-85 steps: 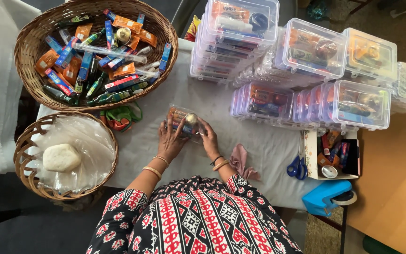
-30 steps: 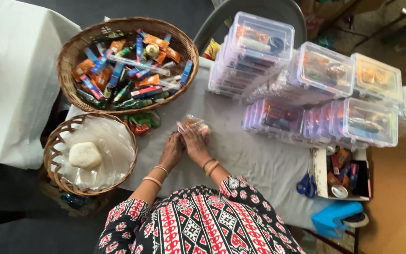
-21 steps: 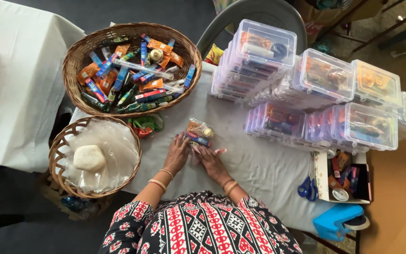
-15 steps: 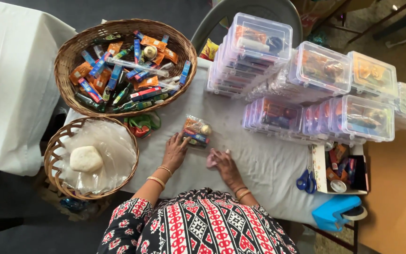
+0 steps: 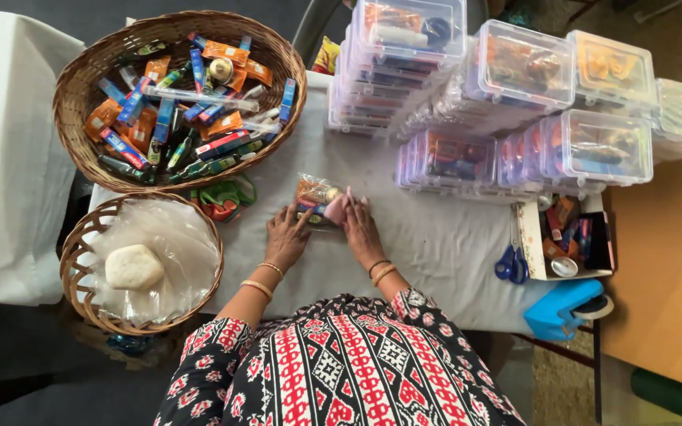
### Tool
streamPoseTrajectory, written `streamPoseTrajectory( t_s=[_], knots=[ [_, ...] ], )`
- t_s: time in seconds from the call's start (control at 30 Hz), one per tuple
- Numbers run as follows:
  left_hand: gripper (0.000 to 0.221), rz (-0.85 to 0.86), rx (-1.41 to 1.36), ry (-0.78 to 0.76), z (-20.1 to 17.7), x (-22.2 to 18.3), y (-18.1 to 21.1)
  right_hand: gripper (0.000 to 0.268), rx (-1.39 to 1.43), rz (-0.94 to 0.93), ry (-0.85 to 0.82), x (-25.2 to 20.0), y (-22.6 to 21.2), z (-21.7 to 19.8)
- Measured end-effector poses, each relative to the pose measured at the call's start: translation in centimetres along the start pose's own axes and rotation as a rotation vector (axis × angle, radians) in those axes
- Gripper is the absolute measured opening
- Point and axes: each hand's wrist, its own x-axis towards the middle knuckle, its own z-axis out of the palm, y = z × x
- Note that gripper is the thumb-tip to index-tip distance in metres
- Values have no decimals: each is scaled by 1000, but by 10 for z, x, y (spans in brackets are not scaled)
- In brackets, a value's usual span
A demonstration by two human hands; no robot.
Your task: The person sits at a table and packs small toiletry packets and tubes into small clear plastic boxes. They wipe some items with a pink cloth, place the items into an open box, close the lid, and stack the filled box with others on the table.
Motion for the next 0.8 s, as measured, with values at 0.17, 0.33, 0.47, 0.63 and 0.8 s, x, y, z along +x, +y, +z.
streamPoseTrajectory(
  t_s=[0.17, 0.33, 0.47, 0.63, 0.8],
  knots=[
    [70, 28, 16, 3, 3, 0, -5, 50, -51, -14, 56, -18, 13, -16],
    [70, 40, 1, -7, 1, -2, -6, 49, -6, 217, 17, -34, 24, -12],
    [72, 45, -13, 11, 1, -3, -9, 56, 151, 229, 183, -15, -16, -30],
    [69, 41, -30, 9, 2, -2, -10, 61, 120, -72, 39, -9, -45, -25],
    [65, 65, -59, 38, -5, -3, -10, 52, 14, -59, -102, -52, 10, -12]
  ],
)
